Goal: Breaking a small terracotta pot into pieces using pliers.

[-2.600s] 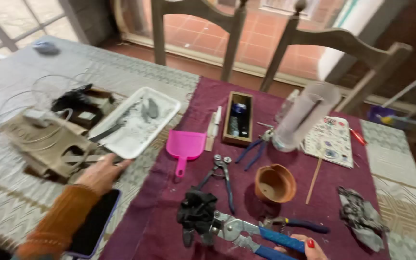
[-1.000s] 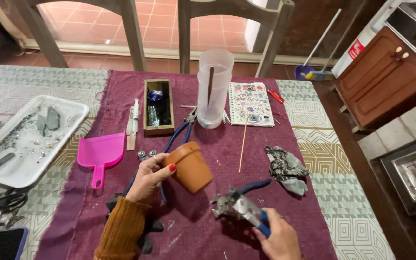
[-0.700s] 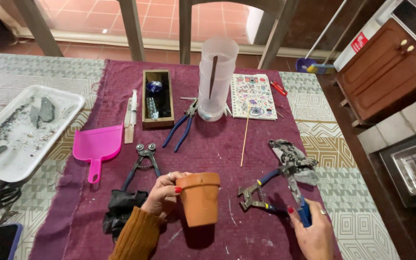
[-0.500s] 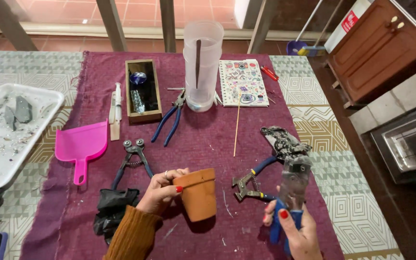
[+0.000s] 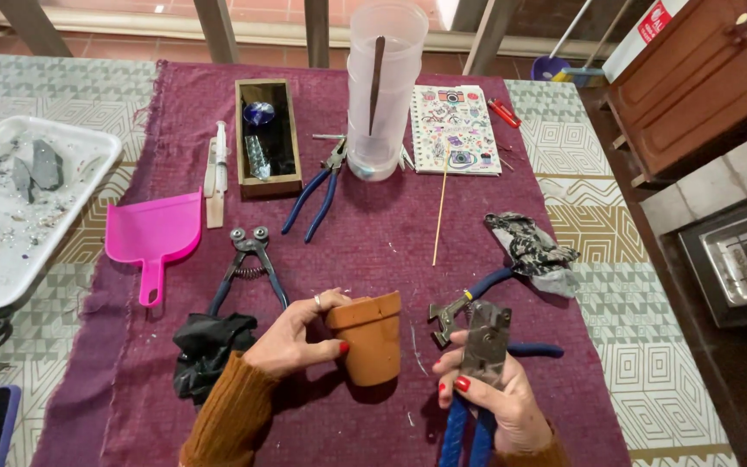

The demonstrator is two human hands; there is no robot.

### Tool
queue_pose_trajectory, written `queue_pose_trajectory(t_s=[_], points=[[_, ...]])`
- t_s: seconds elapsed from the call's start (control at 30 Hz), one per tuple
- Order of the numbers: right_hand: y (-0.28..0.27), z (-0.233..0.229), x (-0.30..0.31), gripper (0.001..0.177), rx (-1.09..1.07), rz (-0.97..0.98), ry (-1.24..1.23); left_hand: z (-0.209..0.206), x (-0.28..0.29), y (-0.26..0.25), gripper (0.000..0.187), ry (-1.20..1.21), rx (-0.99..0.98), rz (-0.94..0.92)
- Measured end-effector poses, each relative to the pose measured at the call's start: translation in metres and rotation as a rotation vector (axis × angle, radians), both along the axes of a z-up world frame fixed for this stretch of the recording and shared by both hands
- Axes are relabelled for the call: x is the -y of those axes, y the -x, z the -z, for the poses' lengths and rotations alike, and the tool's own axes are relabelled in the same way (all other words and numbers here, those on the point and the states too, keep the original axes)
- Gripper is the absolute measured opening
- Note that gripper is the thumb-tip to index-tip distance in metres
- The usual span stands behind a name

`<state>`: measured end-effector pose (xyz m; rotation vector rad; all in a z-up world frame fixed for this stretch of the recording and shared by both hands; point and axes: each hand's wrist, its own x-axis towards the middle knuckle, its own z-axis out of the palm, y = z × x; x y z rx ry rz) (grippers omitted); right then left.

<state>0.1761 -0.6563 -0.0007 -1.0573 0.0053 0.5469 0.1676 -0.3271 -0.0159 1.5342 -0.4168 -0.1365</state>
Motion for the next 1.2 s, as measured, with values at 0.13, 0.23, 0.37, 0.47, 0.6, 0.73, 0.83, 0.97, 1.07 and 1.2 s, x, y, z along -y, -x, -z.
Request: queue_pose_trajectory(t_s=[0.13,0.23,0.37,0.47,0.6,0.73,0.83,0.97,1.07,1.2], points=[[0.009,0.015,0.004,0.043,0.142,-0.054,0.109,0.002,0.004,0.004,0.041,0.143,-0.196,-0.007],[0.012,0.020,-0.003,0.041,0.124,-0.106,0.111,0.003,0.004,0.003,0.046,0.110,-0.330,-0.028],[0.015,0.010,-0.016,0.033,0.161,-0.133,0.227,-0.001,0.011,0.005,0.047,0.134,-0.319,-0.051],[0.010,0.002,-0.023,0.032,0.205,-0.142,0.296,-0.007,0.019,0.007,0.051,0.106,-0.285,-0.086],[0.009,-0.025,-0.035,0.029,0.251,-0.160,0.440,-0.005,0.028,0.008,0.056,-0.037,-0.059,-0.180],[-0.001,-0.062,-0.053,0.026,0.464,-0.201,0.782,-0.013,0.035,0.006,0.057,-0.035,-0.091,-0.201],[-0.010,-0.074,-0.064,0.025,0.512,-0.221,0.967,-0.011,0.037,0.007,0.057,-0.069,-0.097,-0.245],[-0.017,-0.069,-0.067,0.026,0.405,-0.323,1.025,-0.012,0.037,0.007,0.057,-0.038,-0.062,-0.232],[-0.021,-0.068,-0.067,0.025,0.422,-0.352,1.003,-0.017,0.038,0.005,0.058,-0.076,-0.188,-0.246],[-0.021,-0.068,-0.066,0.022,0.453,-0.378,0.962,-0.017,0.039,0.007,0.059,-0.067,-0.219,-0.257]])
